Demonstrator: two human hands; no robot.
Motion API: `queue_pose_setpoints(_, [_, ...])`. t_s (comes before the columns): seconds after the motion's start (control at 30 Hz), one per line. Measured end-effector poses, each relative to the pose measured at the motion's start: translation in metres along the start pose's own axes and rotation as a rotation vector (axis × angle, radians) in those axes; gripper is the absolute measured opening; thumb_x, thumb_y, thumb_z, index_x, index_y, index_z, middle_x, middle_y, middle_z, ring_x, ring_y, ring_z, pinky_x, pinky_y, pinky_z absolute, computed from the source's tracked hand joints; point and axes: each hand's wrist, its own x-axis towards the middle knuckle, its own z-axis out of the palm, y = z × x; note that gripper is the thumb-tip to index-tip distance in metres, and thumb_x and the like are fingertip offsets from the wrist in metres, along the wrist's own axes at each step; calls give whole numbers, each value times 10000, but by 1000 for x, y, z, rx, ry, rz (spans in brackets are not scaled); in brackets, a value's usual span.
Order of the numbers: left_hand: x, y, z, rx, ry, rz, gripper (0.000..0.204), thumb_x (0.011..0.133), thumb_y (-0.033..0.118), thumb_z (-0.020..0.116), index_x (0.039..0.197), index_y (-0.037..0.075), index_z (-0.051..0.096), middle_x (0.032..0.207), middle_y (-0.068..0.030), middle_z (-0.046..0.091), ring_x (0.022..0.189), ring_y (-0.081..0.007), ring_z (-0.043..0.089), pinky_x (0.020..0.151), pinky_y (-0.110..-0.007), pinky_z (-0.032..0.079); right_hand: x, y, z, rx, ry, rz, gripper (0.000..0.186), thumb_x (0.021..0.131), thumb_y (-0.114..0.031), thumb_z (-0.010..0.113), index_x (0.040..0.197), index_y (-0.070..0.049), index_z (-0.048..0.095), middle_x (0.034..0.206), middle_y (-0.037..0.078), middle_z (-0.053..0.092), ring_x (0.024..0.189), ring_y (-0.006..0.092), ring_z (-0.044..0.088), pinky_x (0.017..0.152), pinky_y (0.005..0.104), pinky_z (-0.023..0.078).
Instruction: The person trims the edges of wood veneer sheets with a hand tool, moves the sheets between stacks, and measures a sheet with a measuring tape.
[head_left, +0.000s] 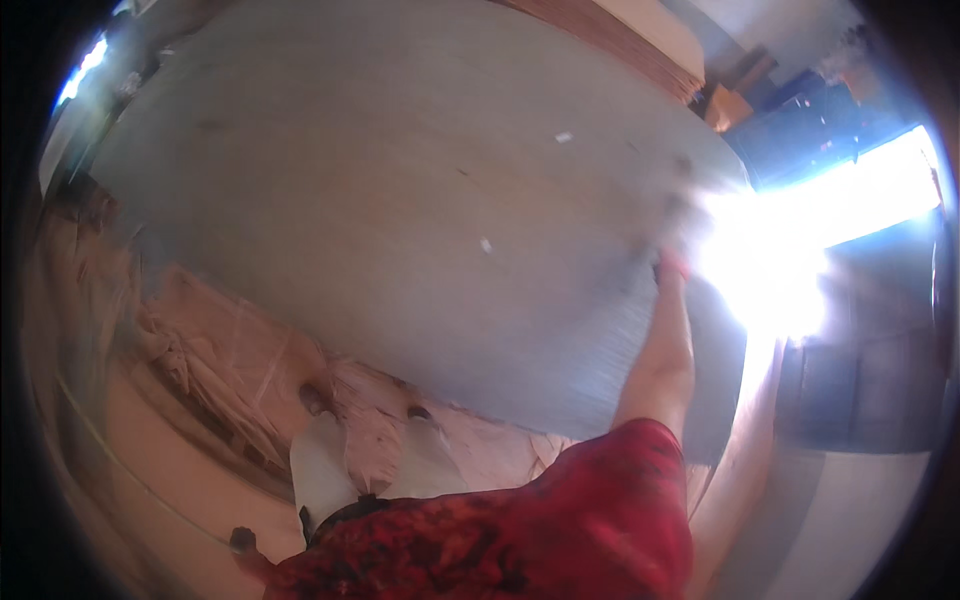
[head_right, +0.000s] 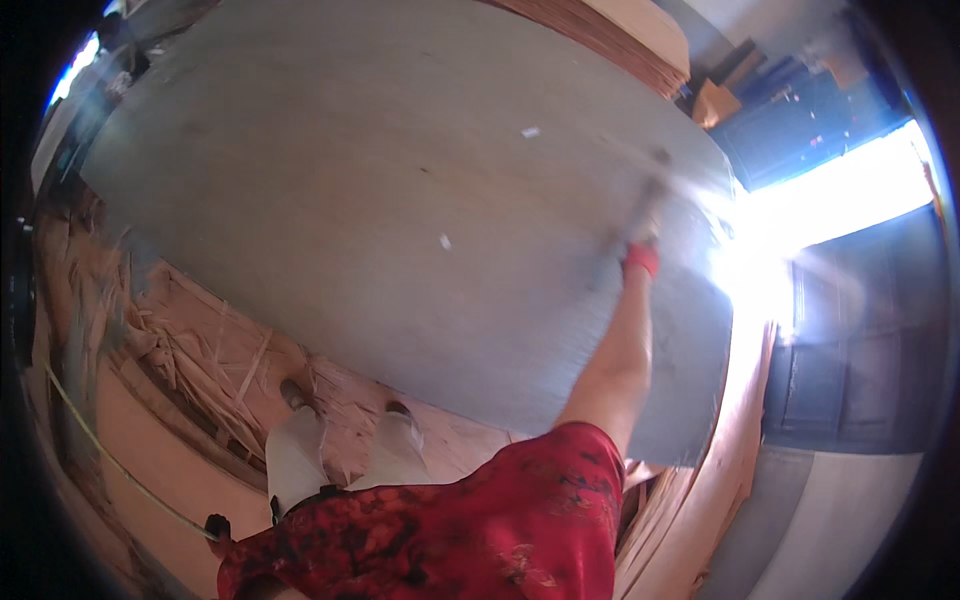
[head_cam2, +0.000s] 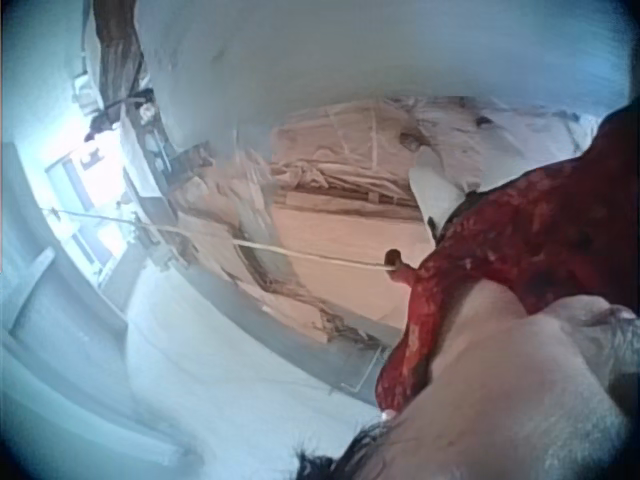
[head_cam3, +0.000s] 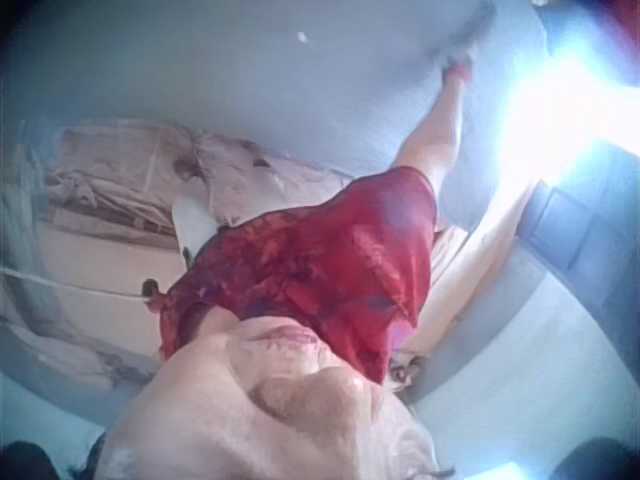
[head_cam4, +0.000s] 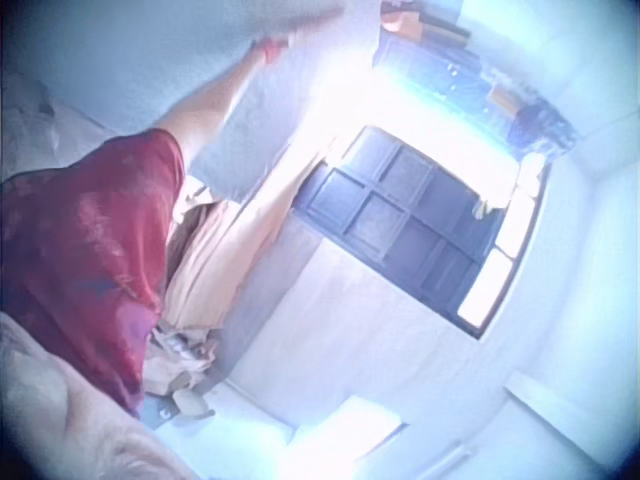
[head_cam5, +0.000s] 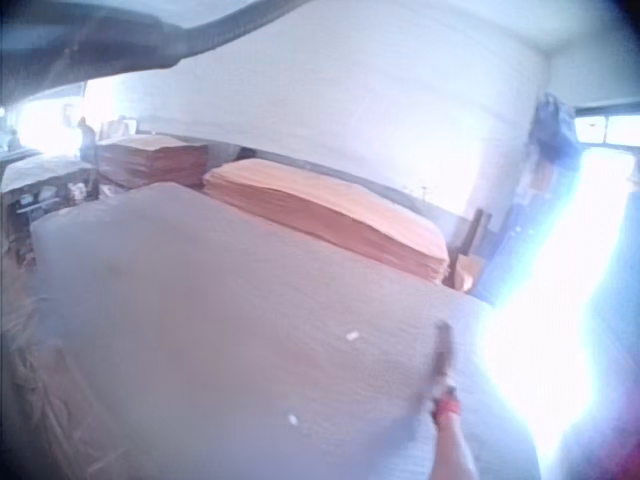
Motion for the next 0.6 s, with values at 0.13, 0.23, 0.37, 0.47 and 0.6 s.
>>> queue_pose_setpoints(0.13, [-52, -24, -33, -50, 3, 26, 321, 832, -32, 658, 1152, -24, 635, 1054, -113, 678, 949, -213, 651, 850, -327, 556, -208, 165, 91, 1271, 162, 724, 734, 930, -577, 466, 1467, -79, 415, 1334, 106, 590, 1202, 272, 568, 1000, 358, 456])
queue_pose_setpoints(0.23, [-92, -31, -63, 35, 20, 96, 312, 826, -52, 643, 1135, -15, 641, 1033, -113, 680, 932, -215, 653, 841, -329, 560, -328, 177, 93, 1577, 63, 1349, 654, 956, -482, 501, 1488, -116, 398, 1428, 109, 530, 1289, 257, 513, 1065, 355, 417])
queue_pose_setpoints(0.37, [-166, -31, -26, -5, -25, 115, 261, 824, -45, 641, 1082, -21, 667, 987, -98, 694, 911, -202, 654, 844, -318, 547, -407, 344, 135, 981, 344, 1205, 645, 934, -425, 547, 1488, -130, 396, 1311, 94, 613, 1156, 261, 605, 951, 400, 482])
queue_pose_setpoints(0.47, [-217, -21, -19, -10, 17, 97, 259, 858, -7, 639, 1113, -49, 648, 1051, -115, 684, 964, -216, 642, 875, -336, 526, -397, 331, 142, 855, 381, 931, 652, 898, -325, 602, 1489, -145, 395, 1134, 89, 665, 923, 251, 636, 760, 405, 509])
queue_pose_setpoints(0.6, [-299, -40, -63, 59, 25, 79, 266, 883, 15, 629, 1139, -58, 638, 1105, -134, 680, 1010, -231, 637, 899, -348, 522, -377, 232, 89, 1509, -60, 616, 739, 838, -134, 671, 1511, -184, 370, 690, 32, 559, 475, 154, 502, 399, 309, 416])
